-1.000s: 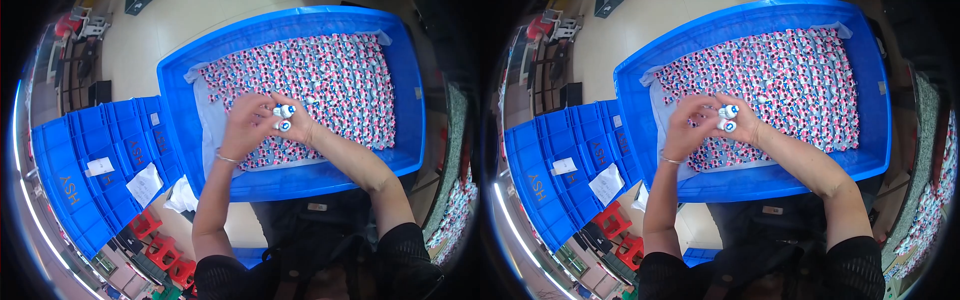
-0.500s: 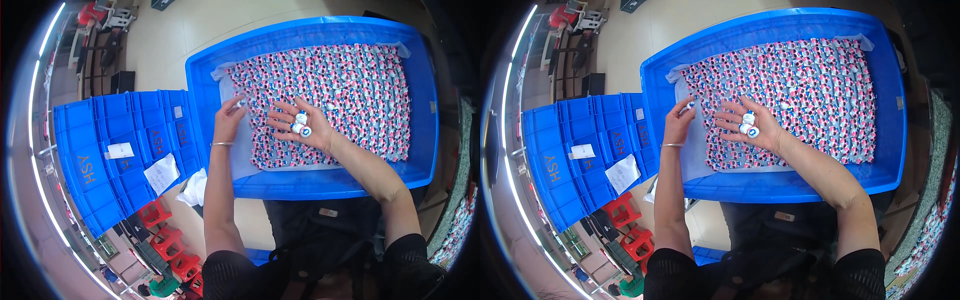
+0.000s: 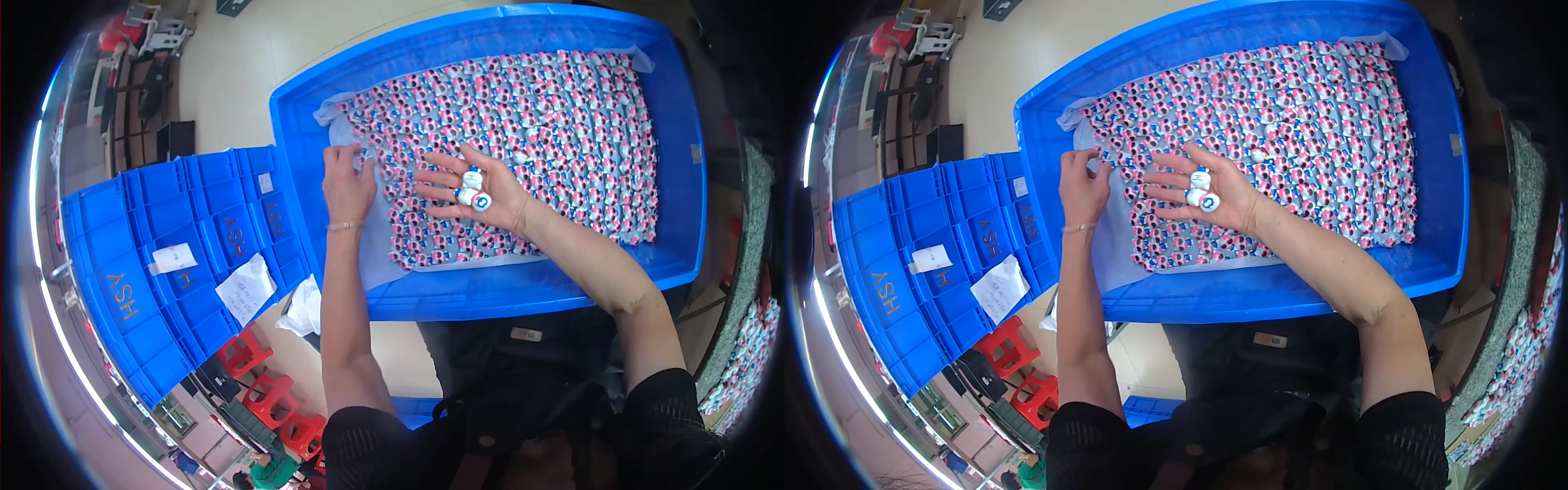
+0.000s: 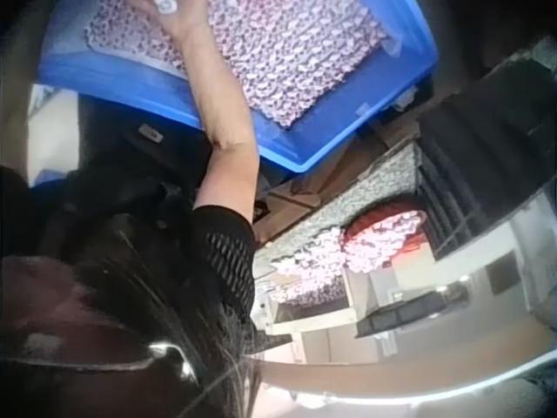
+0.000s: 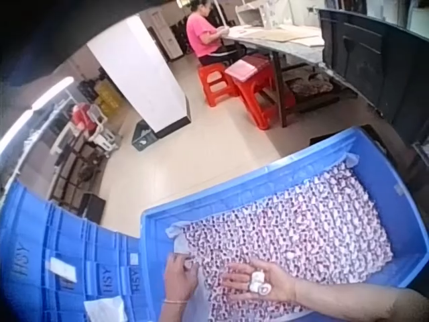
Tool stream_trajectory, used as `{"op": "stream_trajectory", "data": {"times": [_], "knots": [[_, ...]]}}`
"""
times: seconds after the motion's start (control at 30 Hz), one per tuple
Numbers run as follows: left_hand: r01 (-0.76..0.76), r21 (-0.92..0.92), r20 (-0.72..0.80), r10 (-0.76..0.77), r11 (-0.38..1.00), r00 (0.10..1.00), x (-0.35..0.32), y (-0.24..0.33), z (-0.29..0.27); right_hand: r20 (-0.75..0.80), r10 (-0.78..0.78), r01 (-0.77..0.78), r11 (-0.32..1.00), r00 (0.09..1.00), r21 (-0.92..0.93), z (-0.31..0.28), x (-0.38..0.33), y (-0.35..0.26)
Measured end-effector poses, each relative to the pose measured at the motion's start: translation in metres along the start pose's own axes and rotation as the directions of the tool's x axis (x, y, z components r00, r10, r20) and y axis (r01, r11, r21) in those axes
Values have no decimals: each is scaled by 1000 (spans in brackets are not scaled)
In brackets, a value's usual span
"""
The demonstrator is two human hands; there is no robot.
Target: Sorting small toy figurines and packing them into a plastic bin lined with paper.
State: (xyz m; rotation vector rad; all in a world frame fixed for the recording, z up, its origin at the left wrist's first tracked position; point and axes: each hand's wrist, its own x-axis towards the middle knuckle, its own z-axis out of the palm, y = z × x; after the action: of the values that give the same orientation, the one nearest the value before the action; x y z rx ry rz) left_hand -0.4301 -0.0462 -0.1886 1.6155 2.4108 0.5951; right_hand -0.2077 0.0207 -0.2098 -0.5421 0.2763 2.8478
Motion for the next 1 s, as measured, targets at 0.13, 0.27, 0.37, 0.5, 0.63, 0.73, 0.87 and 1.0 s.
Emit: {"op": "stream_trajectory", "data": {"times": [0.13, 0.27, 0.37, 0.5, 0.63, 0.73, 0.87, 1.0], "knots": [[-162, -460, 185, 272, 873, 944, -26, 78, -13, 332, 45, -125, 966, 942, 224, -26, 5, -4], [-369, -400, 243, 486, 839, 840, -43, 82, -2, -22, -7, 8, 999, 1000, 41, 7, 5, 14], [-108, -555, 331, 339, 825, 881, -45, 84, -4, 75, -9, 2, 995, 997, 95, -3, 2, 8], [375, -797, 448, 47, 473, 893, -36, 66, -16, 132, -18, 2, 993, 991, 122, -10, -1, 1], [459, -850, 397, -259, 259, 881, -39, 14, -15, 75, -22, 16, 997, 997, 78, 3, -2, 4], [443, -728, 269, -377, 523, 886, -36, -36, 3, 58, -26, 22, 997, 998, 70, 2, -4, 1], [479, -365, 243, -415, 798, 877, -29, -60, 24, 80, -33, 26, 996, 996, 90, 2, -4, -1], [304, -74, 94, -297, 950, 950, -28, -56, 28, 94, -30, 23, 997, 995, 75, 2, -2, 1]]}}
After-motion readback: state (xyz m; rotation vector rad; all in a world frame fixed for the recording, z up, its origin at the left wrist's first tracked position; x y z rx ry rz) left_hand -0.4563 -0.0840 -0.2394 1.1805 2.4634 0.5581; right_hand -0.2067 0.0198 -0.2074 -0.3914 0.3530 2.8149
